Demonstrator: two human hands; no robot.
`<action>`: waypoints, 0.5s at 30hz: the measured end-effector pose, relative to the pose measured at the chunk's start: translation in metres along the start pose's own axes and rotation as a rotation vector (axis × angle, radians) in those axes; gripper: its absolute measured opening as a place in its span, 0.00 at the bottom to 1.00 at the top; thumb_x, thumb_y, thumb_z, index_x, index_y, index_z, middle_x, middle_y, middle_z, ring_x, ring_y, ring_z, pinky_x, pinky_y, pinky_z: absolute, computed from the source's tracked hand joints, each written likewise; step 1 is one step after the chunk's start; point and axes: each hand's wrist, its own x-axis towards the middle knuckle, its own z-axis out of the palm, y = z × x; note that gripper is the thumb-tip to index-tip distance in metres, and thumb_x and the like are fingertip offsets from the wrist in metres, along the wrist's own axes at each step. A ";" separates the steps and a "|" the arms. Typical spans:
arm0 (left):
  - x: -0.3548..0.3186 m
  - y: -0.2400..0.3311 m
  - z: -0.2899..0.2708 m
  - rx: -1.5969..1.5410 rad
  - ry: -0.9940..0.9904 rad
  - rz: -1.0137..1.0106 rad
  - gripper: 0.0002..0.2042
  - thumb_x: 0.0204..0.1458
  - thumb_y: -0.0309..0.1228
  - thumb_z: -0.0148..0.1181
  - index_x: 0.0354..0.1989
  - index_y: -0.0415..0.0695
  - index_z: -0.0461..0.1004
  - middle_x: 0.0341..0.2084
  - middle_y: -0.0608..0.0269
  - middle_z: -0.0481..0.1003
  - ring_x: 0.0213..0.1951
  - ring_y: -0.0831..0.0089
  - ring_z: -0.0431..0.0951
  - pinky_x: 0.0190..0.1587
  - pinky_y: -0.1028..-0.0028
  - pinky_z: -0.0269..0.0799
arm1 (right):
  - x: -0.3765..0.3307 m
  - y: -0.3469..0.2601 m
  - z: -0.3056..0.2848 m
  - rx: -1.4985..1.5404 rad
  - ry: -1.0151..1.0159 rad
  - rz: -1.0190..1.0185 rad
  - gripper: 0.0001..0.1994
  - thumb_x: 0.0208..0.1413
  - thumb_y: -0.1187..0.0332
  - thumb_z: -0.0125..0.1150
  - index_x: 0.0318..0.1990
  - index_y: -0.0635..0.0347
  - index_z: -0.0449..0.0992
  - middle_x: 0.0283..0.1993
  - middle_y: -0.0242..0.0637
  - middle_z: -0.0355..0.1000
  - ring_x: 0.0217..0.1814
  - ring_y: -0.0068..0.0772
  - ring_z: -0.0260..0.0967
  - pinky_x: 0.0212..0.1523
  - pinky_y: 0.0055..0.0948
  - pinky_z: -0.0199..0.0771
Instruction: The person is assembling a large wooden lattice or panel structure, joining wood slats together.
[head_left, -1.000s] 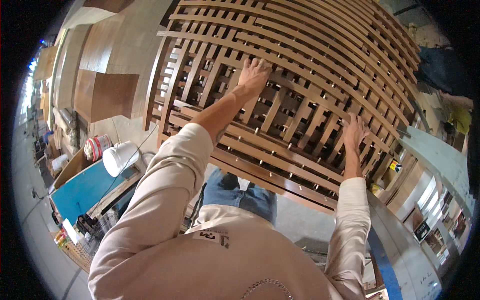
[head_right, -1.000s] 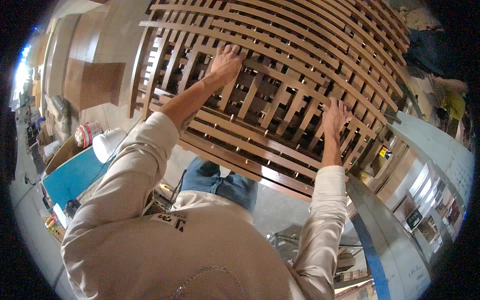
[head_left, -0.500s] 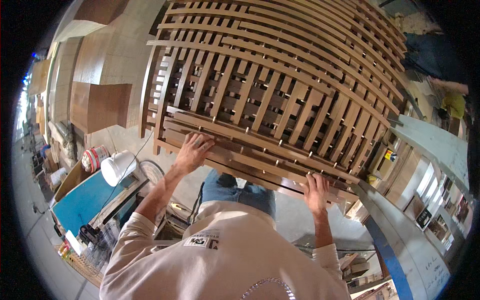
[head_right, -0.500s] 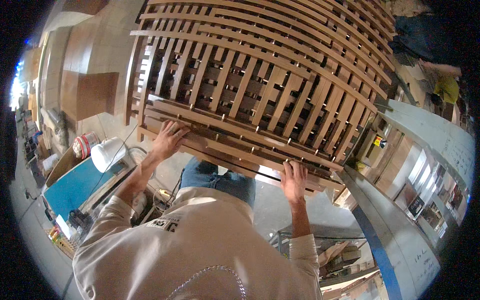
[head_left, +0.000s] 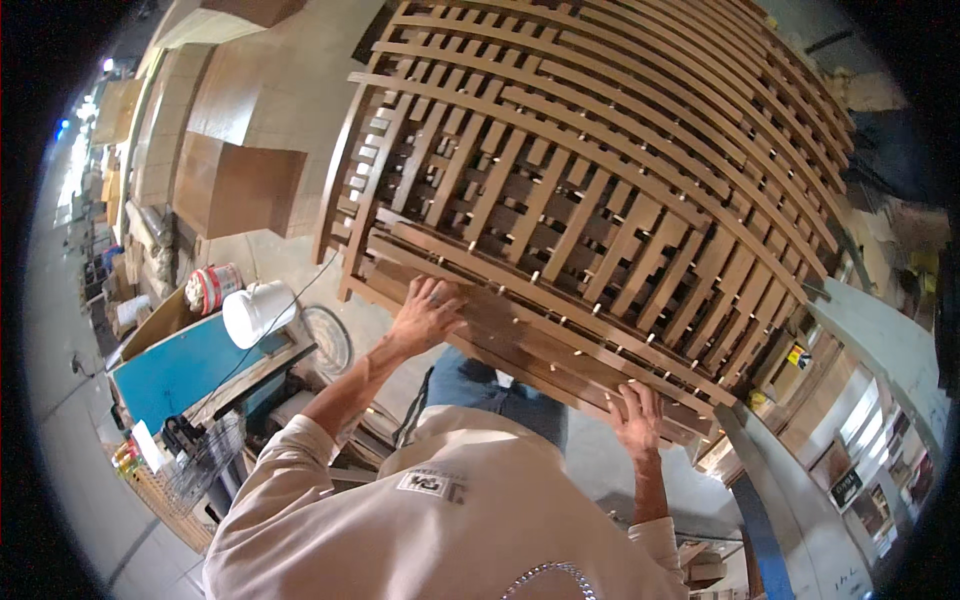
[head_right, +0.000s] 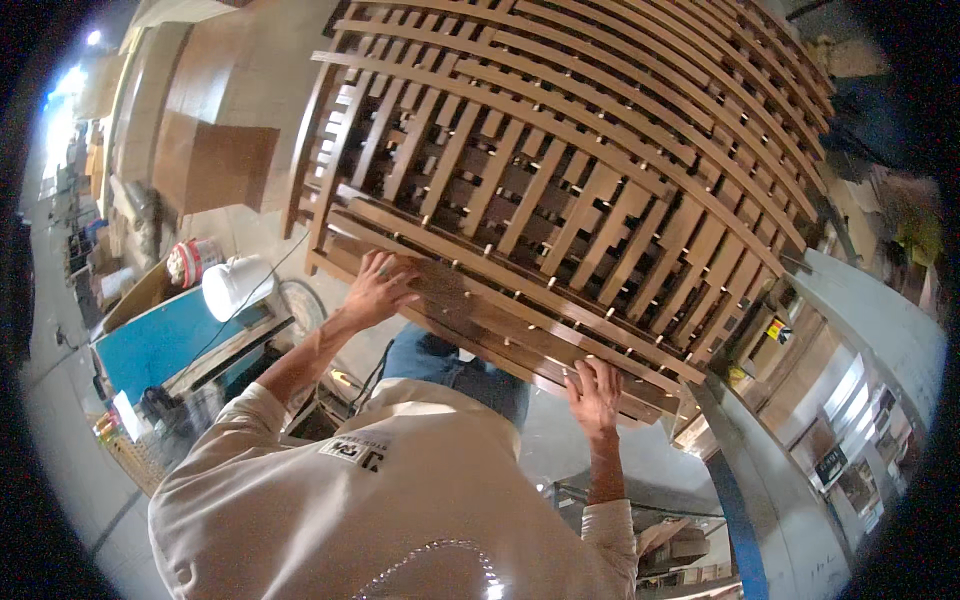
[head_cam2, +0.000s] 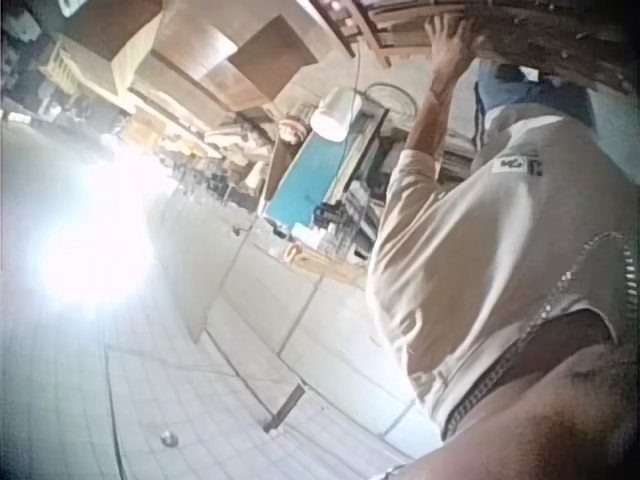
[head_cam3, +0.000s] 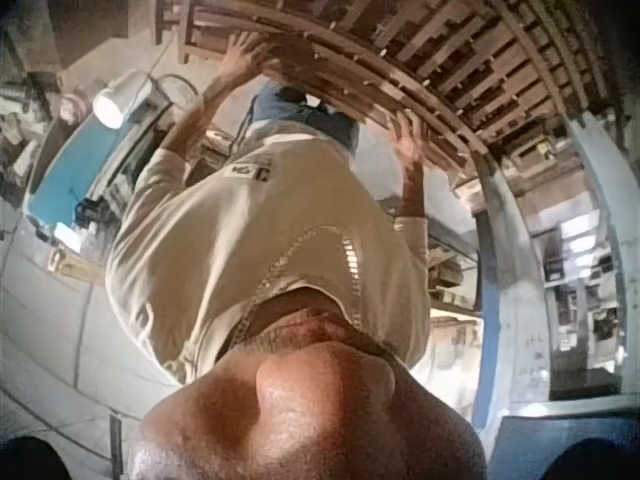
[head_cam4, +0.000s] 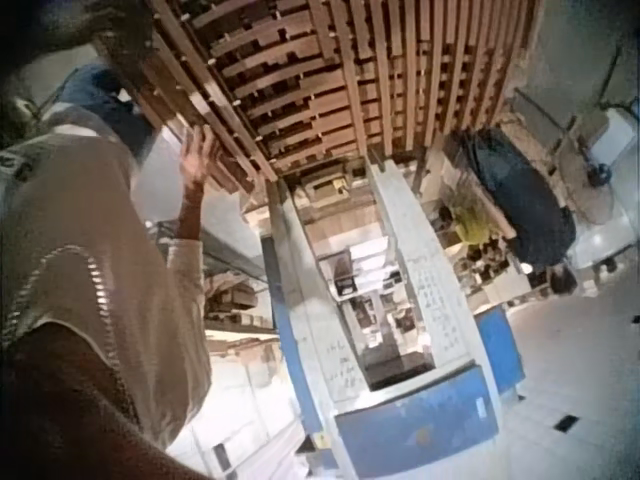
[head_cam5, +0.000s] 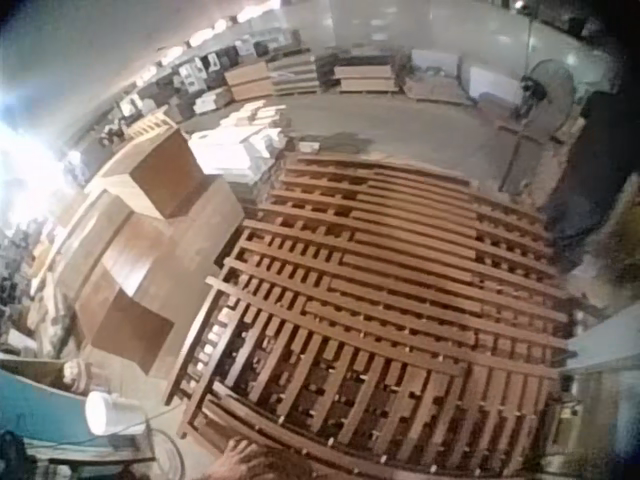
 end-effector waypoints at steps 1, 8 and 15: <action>0.001 -0.001 -0.002 -0.028 -0.003 -0.030 0.17 0.47 0.39 0.61 0.43 0.44 0.73 0.41 0.54 0.66 0.48 0.55 0.64 0.54 0.54 0.56 | 0.009 -0.003 -0.007 0.044 -0.009 0.013 0.14 0.48 0.67 0.62 0.43 0.59 0.73 0.45 0.39 0.66 0.47 0.46 0.64 0.48 0.44 0.64; 0.101 -0.002 -0.018 -0.051 0.201 0.087 0.12 0.51 0.31 0.57 0.43 0.42 0.71 0.42 0.54 0.67 0.45 0.55 0.66 0.51 0.55 0.57 | 0.114 0.045 -0.032 -0.126 0.344 0.104 0.10 0.55 0.68 0.55 0.44 0.61 0.72 0.44 0.41 0.68 0.47 0.44 0.66 0.45 0.38 0.68; 0.262 -0.041 0.011 0.307 0.395 -0.056 0.21 0.50 0.32 0.55 0.54 0.44 0.64 0.53 0.57 0.63 0.58 0.61 0.60 0.59 0.53 0.49 | 0.254 0.083 -0.031 -0.275 0.262 0.194 0.22 0.56 0.69 0.53 0.59 0.57 0.62 0.62 0.40 0.58 0.64 0.42 0.53 0.61 0.45 0.54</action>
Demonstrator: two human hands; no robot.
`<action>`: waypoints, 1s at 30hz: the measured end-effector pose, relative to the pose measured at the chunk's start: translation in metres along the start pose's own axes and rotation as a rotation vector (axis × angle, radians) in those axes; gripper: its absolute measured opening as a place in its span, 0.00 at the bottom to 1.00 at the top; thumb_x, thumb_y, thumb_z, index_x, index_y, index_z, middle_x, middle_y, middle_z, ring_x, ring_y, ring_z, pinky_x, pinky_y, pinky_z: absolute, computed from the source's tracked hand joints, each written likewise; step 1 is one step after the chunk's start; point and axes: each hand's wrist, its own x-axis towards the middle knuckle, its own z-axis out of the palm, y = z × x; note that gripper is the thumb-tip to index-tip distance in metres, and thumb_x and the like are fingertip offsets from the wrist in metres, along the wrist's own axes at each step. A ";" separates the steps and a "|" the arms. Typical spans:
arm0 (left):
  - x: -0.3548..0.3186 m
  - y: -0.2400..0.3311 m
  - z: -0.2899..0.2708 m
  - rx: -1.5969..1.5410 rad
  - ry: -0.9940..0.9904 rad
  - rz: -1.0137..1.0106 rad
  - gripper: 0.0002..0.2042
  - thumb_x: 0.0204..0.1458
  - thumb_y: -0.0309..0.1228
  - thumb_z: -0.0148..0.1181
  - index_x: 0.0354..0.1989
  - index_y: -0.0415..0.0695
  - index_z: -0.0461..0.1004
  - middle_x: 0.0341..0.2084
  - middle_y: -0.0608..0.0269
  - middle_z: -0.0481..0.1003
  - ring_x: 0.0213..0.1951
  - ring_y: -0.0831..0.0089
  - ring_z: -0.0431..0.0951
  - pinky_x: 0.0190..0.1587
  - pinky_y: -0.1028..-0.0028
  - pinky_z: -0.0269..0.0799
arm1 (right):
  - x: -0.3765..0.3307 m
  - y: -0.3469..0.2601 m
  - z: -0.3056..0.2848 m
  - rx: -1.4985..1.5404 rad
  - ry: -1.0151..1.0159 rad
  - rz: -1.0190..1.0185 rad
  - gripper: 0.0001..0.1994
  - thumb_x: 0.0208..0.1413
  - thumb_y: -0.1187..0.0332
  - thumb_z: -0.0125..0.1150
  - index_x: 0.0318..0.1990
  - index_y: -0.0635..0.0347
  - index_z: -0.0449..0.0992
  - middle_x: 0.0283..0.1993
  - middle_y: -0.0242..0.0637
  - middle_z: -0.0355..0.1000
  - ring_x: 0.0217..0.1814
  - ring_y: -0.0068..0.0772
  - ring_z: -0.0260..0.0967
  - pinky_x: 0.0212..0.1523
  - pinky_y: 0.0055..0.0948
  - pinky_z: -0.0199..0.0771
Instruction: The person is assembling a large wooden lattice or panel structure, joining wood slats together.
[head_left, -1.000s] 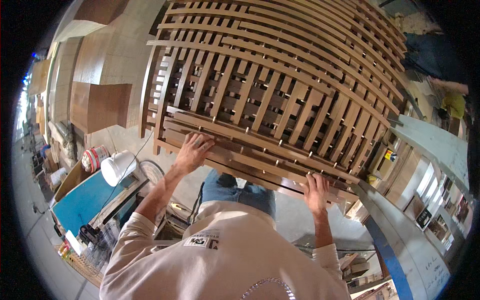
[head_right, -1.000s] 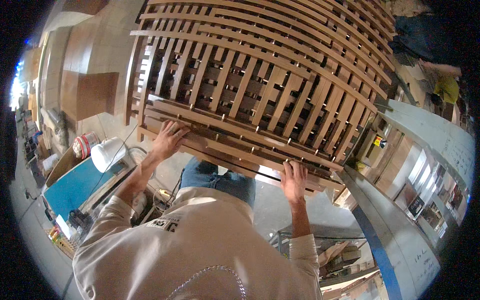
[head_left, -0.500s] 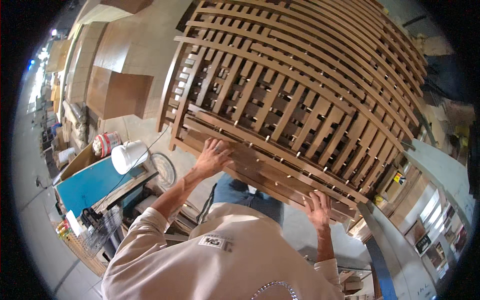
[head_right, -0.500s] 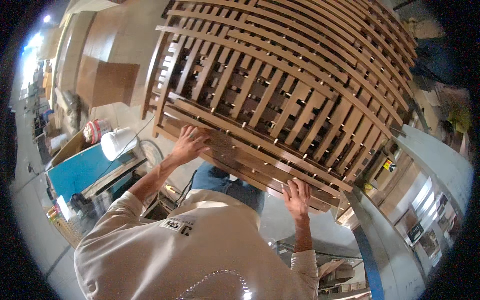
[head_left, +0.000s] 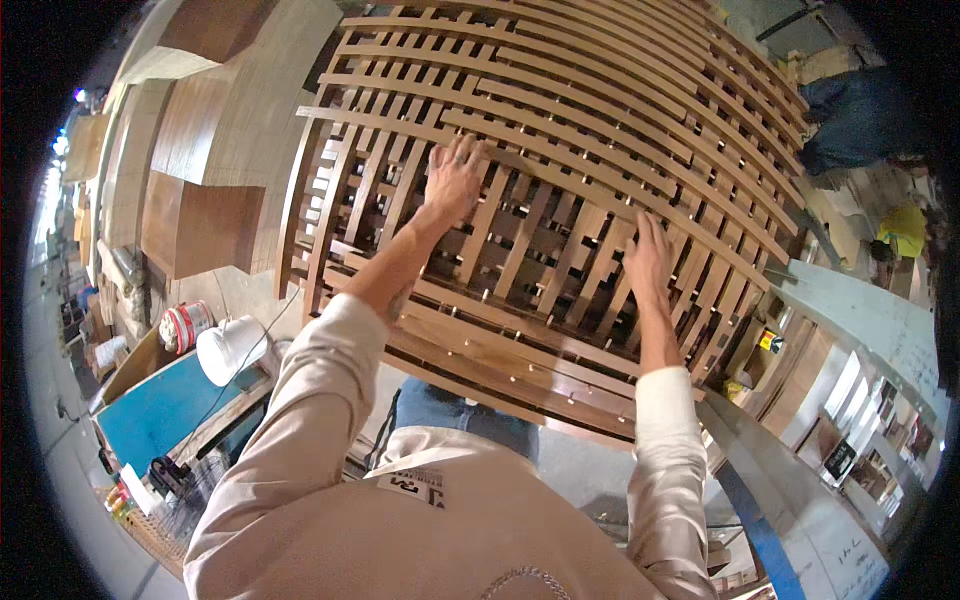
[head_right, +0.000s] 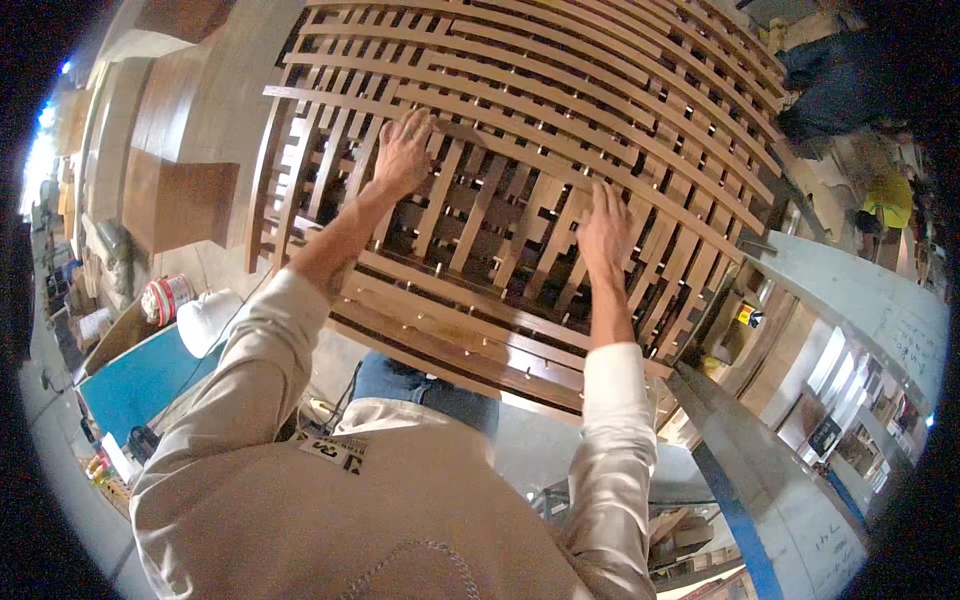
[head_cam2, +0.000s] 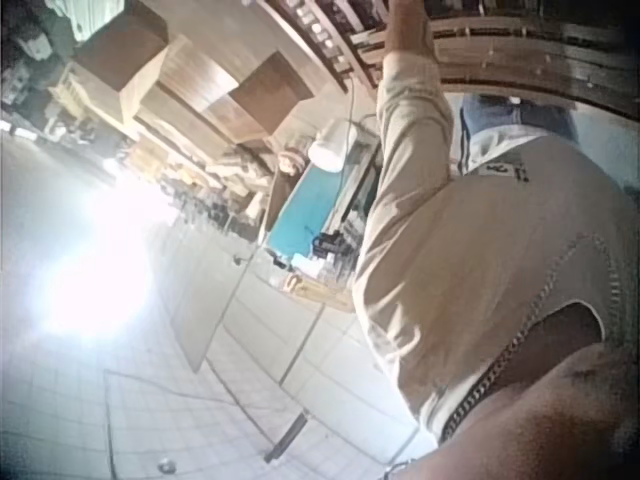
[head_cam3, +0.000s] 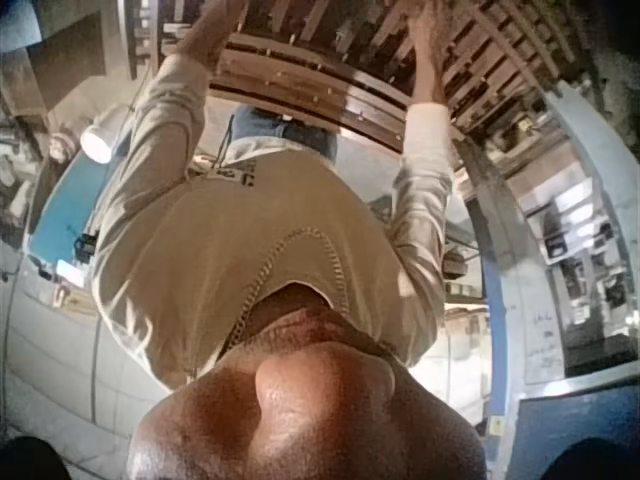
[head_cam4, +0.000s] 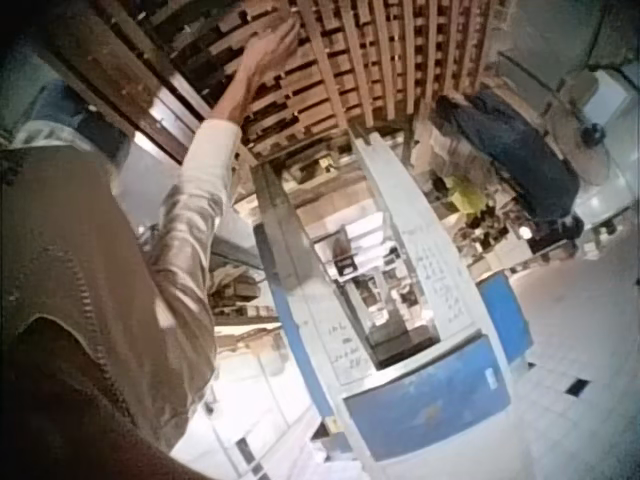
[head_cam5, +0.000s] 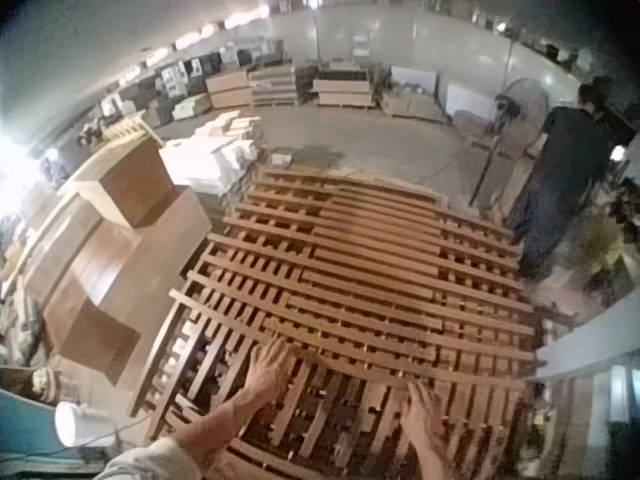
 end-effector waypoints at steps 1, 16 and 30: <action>0.009 -0.006 0.008 0.047 -0.103 -0.103 0.23 0.49 0.31 0.57 0.55 0.46 0.64 0.55 0.58 0.61 0.59 0.61 0.58 0.62 0.54 0.47 | 0.011 -0.011 0.003 -0.011 -0.012 -0.009 0.23 0.56 0.70 0.53 0.59 0.56 0.62 0.61 0.40 0.58 0.64 0.43 0.52 0.62 0.47 0.52; -0.041 -0.085 -0.002 0.279 -0.548 -0.032 0.27 0.51 0.29 0.55 0.60 0.45 0.57 0.55 0.54 0.60 0.59 0.61 0.58 0.62 0.57 0.49 | -0.079 0.052 -0.009 -0.369 -0.207 0.158 0.20 0.49 0.78 0.56 0.52 0.62 0.69 0.54 0.48 0.62 0.58 0.46 0.59 0.58 0.47 0.51; -0.181 0.007 -0.134 -0.251 -0.507 0.266 0.22 0.47 0.31 0.57 0.53 0.44 0.66 0.48 0.54 0.65 0.50 0.55 0.64 0.55 0.55 0.58 | -0.279 0.139 -0.115 -0.303 -0.219 0.455 0.24 0.50 0.66 0.56 0.57 0.47 0.64 0.59 0.35 0.61 0.63 0.33 0.54 0.64 0.52 0.37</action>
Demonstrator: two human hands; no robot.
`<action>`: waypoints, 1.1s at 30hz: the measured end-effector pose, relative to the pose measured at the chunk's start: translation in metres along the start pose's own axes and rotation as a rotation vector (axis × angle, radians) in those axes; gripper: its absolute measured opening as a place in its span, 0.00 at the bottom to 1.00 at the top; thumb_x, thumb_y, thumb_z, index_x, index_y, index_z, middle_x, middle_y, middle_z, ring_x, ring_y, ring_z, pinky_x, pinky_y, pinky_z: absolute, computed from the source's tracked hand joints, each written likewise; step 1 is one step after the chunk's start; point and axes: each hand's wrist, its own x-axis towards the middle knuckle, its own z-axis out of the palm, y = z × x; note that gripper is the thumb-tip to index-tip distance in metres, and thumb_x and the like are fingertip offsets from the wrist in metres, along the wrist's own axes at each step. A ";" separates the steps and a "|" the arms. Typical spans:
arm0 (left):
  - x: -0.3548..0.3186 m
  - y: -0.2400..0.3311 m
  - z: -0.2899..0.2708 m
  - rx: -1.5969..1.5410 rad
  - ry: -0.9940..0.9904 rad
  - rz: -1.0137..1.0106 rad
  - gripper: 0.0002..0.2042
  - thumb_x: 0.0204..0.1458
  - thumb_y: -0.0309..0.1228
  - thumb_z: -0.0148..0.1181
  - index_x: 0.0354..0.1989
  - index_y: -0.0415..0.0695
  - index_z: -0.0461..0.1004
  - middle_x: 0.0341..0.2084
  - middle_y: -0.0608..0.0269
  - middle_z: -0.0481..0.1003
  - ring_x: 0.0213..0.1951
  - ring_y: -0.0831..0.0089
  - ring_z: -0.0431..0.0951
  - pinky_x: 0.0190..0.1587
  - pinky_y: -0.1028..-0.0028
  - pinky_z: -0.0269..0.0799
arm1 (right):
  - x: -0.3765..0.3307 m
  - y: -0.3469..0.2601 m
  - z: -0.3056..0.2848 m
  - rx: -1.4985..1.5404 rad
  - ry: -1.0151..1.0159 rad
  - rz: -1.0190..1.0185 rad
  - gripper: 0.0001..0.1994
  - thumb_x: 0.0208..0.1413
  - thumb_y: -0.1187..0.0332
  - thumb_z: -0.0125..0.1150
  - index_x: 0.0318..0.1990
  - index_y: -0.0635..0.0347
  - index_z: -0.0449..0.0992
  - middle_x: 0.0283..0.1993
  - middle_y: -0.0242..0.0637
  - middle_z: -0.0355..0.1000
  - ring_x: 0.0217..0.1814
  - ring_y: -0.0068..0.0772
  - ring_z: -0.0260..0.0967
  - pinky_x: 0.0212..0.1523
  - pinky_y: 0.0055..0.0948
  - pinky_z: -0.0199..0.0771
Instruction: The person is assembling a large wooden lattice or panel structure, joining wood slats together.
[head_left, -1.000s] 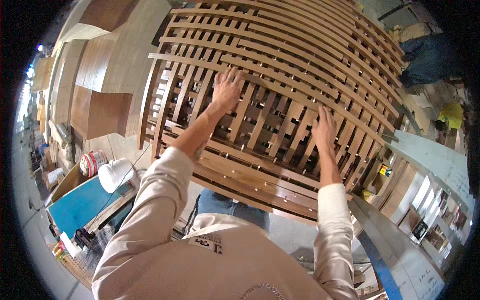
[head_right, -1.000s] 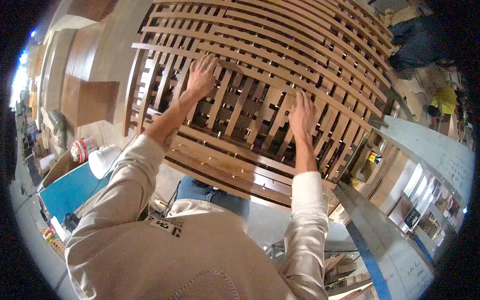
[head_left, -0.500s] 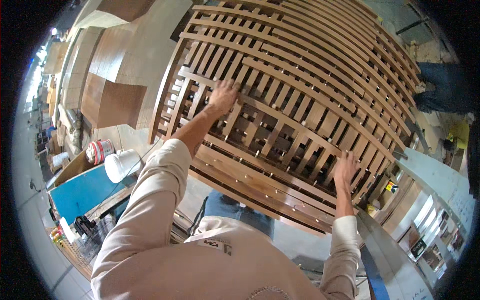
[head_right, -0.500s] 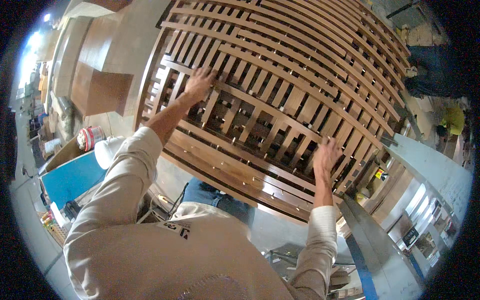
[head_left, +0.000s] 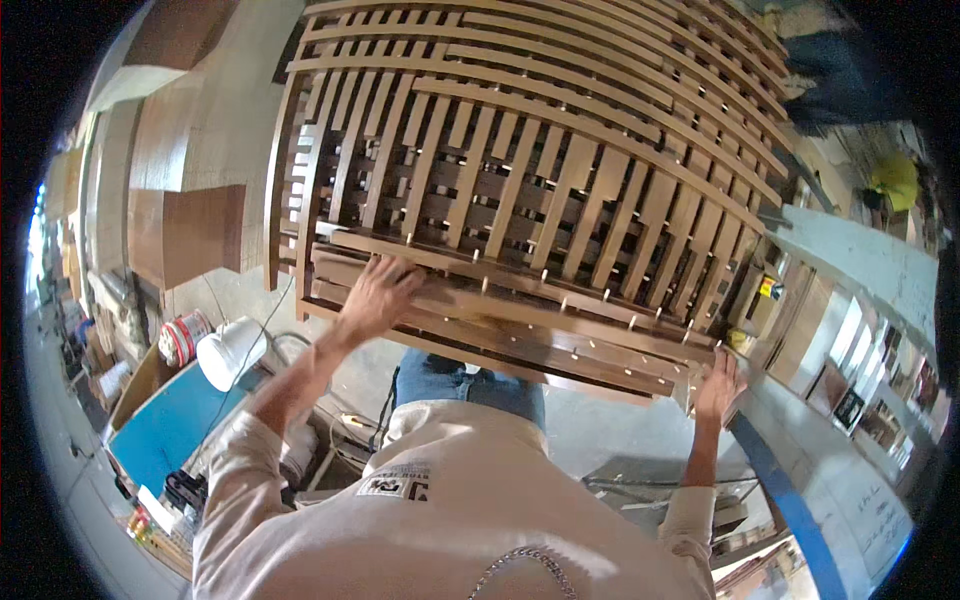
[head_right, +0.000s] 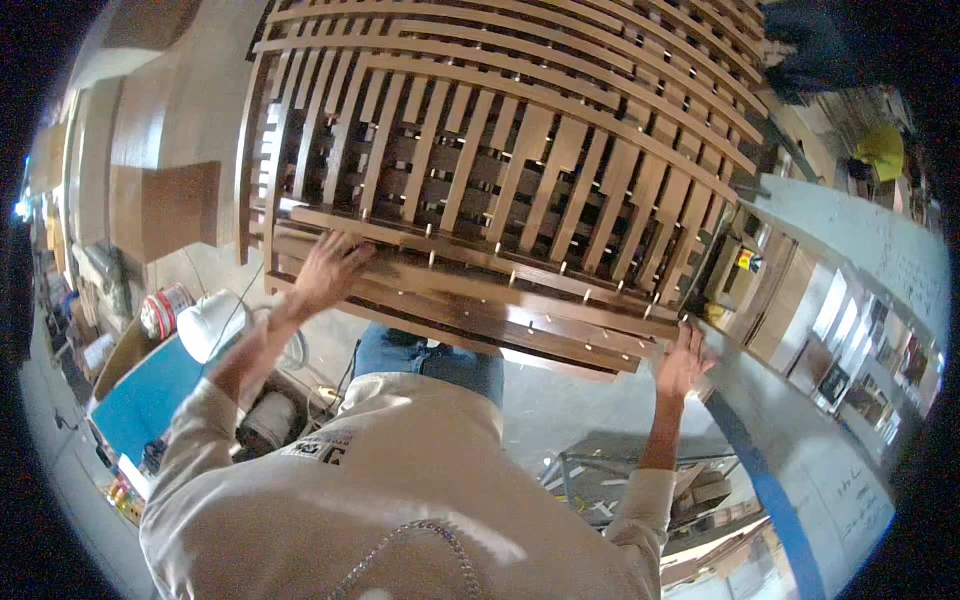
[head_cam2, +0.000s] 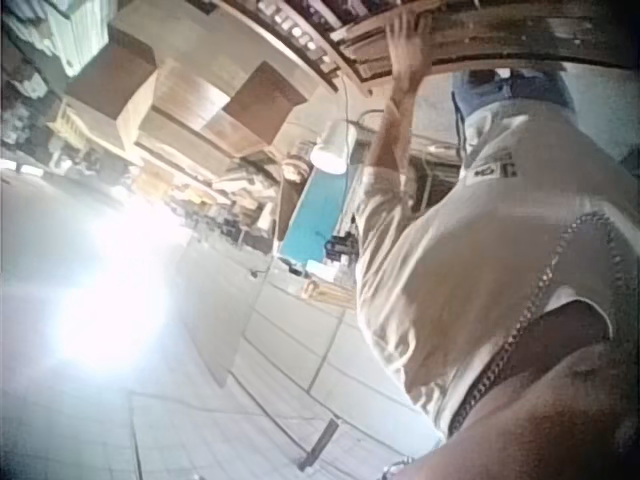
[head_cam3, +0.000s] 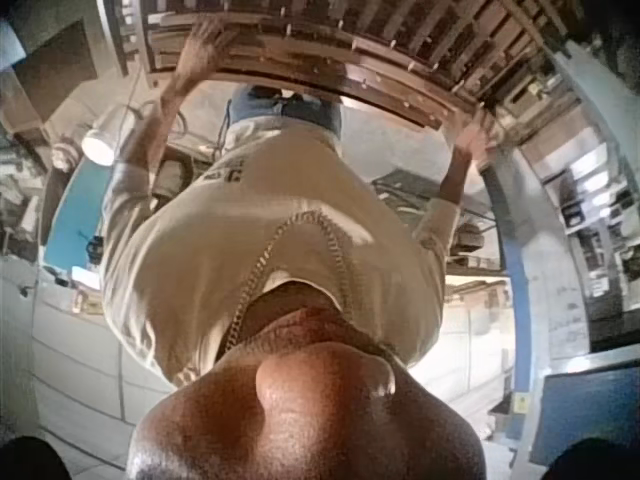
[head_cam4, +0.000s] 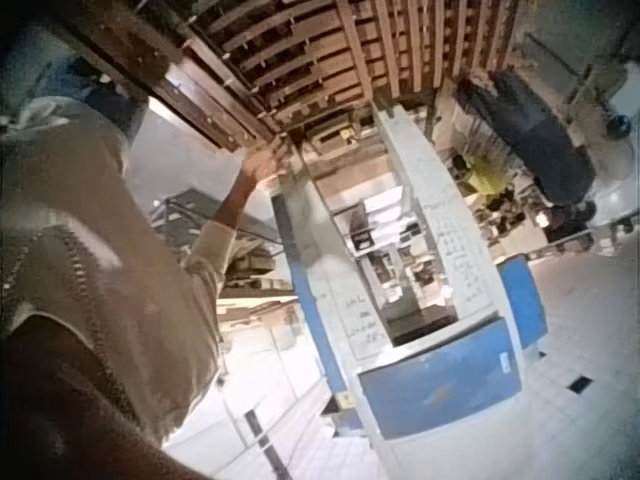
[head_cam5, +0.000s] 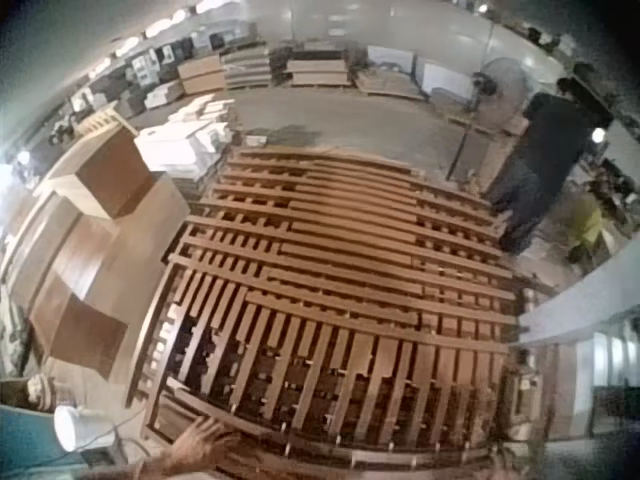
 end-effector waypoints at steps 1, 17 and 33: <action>-0.011 0.006 0.010 -0.039 -0.026 -0.006 0.22 0.46 0.30 0.57 0.53 0.44 0.66 0.48 0.53 0.65 0.50 0.53 0.64 0.54 0.54 0.58 | -0.012 0.002 0.009 0.003 -0.005 0.024 0.24 0.50 0.66 0.56 0.57 0.47 0.64 0.59 0.35 0.61 0.63 0.33 0.54 0.64 0.52 0.37; 0.024 0.060 0.012 -0.062 -0.015 0.158 0.32 0.46 0.49 0.61 0.56 0.43 0.64 0.49 0.49 0.63 0.54 0.50 0.60 0.56 0.48 0.56 | -0.217 -0.287 0.107 2.477 -0.247 1.053 0.29 0.58 0.52 0.52 0.62 0.54 0.54 0.61 0.39 0.58 0.65 0.41 0.52 0.61 0.46 0.57; 0.203 0.089 0.079 -0.428 -1.041 -0.085 0.58 0.35 0.78 0.38 0.64 0.36 0.50 0.62 0.38 0.50 0.65 0.51 0.49 0.64 0.56 0.45 | -0.179 -0.394 0.105 2.686 0.334 1.149 0.32 0.48 0.51 0.65 0.58 0.53 0.61 0.54 0.27 0.65 0.56 0.26 0.60 0.52 0.29 0.63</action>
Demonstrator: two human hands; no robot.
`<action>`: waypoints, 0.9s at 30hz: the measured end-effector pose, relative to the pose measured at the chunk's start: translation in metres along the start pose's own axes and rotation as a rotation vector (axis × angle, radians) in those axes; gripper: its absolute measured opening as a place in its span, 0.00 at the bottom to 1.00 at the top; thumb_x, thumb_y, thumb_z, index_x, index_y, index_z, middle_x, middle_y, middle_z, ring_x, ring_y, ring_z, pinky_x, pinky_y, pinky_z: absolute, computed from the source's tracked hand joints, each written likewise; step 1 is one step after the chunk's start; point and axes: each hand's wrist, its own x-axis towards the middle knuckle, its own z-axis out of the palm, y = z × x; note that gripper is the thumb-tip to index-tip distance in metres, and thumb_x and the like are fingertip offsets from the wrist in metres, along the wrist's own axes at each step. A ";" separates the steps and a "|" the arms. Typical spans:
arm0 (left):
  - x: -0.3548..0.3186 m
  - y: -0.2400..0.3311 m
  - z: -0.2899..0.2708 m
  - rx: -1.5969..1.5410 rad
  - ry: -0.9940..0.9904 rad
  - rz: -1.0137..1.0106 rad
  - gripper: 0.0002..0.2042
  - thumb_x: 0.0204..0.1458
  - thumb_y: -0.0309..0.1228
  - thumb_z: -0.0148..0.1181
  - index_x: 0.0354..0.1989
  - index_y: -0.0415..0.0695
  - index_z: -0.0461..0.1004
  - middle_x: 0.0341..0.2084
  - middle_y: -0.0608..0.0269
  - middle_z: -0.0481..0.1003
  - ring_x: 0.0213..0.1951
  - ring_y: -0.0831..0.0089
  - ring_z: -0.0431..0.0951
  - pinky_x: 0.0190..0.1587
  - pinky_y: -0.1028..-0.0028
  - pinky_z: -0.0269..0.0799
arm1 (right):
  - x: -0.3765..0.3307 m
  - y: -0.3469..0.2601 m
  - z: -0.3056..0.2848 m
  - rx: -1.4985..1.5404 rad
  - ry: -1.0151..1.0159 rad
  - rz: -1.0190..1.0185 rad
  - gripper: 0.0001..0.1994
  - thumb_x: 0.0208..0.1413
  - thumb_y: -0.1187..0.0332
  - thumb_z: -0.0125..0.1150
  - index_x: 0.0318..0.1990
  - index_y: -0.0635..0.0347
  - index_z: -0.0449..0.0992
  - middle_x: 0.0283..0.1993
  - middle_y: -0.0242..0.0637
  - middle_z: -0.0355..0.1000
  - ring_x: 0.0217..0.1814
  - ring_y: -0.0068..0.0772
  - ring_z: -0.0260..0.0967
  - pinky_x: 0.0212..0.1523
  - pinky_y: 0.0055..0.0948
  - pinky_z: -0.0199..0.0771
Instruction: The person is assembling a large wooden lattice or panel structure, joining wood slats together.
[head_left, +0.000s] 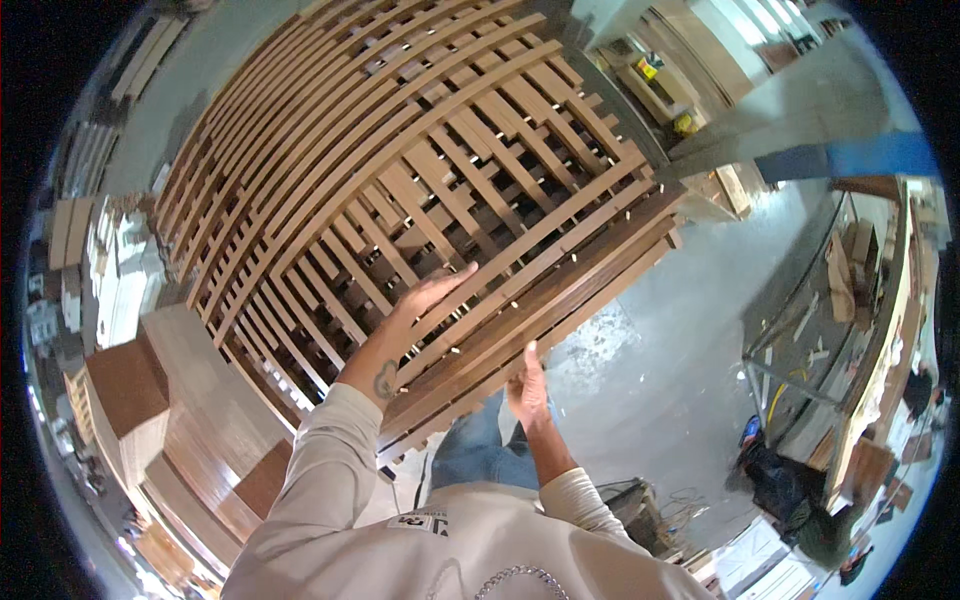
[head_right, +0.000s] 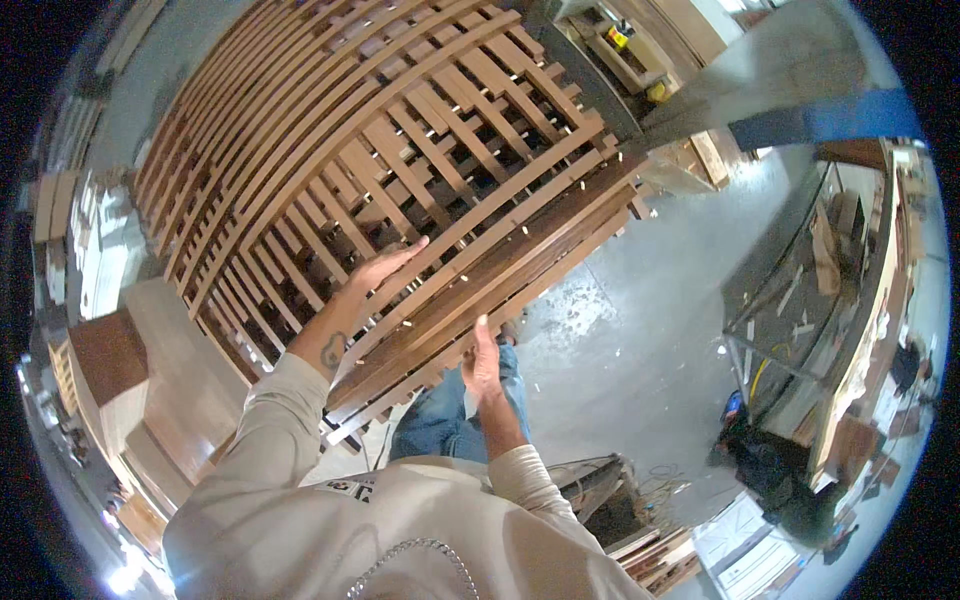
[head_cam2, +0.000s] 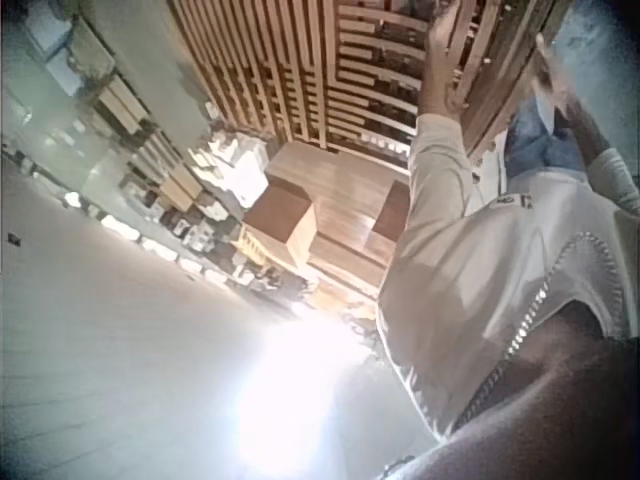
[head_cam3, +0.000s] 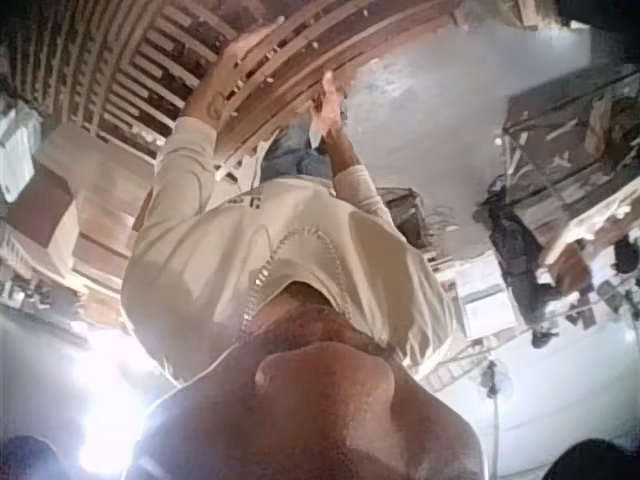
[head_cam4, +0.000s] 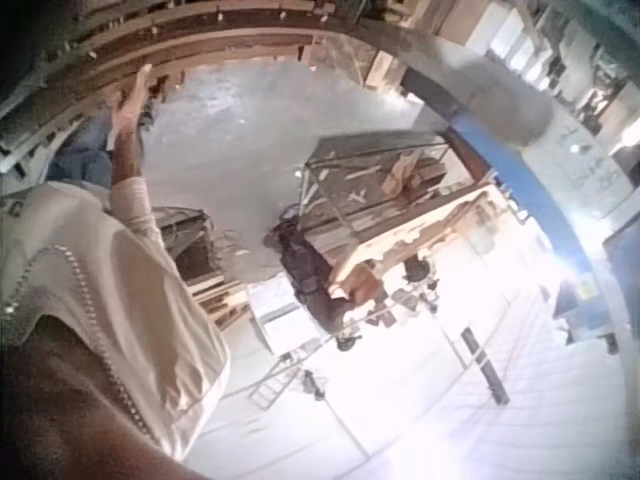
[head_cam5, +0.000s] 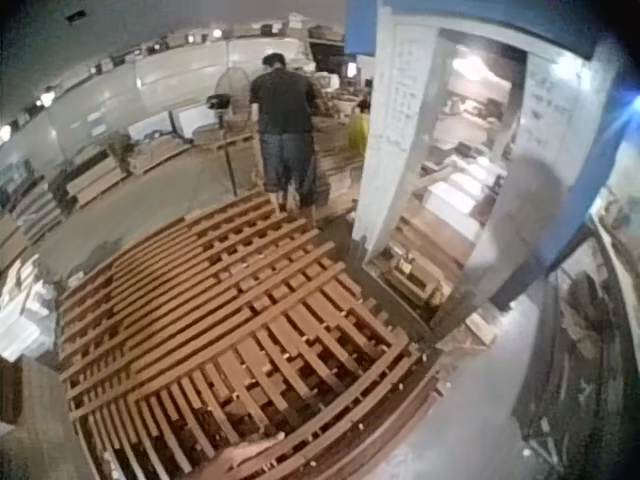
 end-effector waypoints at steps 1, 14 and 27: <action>0.000 -0.003 0.000 -0.008 0.000 -0.038 0.57 0.35 0.78 0.39 0.62 0.37 0.55 0.59 0.39 0.55 0.62 0.52 0.54 0.63 0.58 0.48 | -0.003 0.000 -0.004 0.079 -0.017 0.055 0.32 0.49 0.50 0.64 0.58 0.53 0.62 0.54 0.28 0.65 0.56 0.27 0.60 0.52 0.29 0.63; 0.048 -0.034 -0.008 -0.163 -0.117 -0.100 0.32 0.43 0.66 0.53 0.34 0.45 0.75 0.28 0.71 0.70 0.31 0.79 0.65 0.34 0.76 0.60 | 0.039 0.053 -0.048 0.245 -0.237 0.080 0.39 0.43 0.48 0.67 0.61 0.54 0.59 0.60 0.33 0.62 0.63 0.38 0.56 0.61 0.44 0.55; 0.013 -0.060 -0.015 -0.358 -0.218 0.015 0.46 0.35 0.60 0.66 0.56 0.38 0.62 0.52 0.56 0.65 0.53 0.63 0.62 0.54 0.61 0.58 | 0.005 0.031 -0.013 0.331 -0.226 0.101 0.37 0.43 0.53 0.66 0.59 0.59 0.59 0.55 0.41 0.64 0.57 0.43 0.62 0.56 0.46 0.63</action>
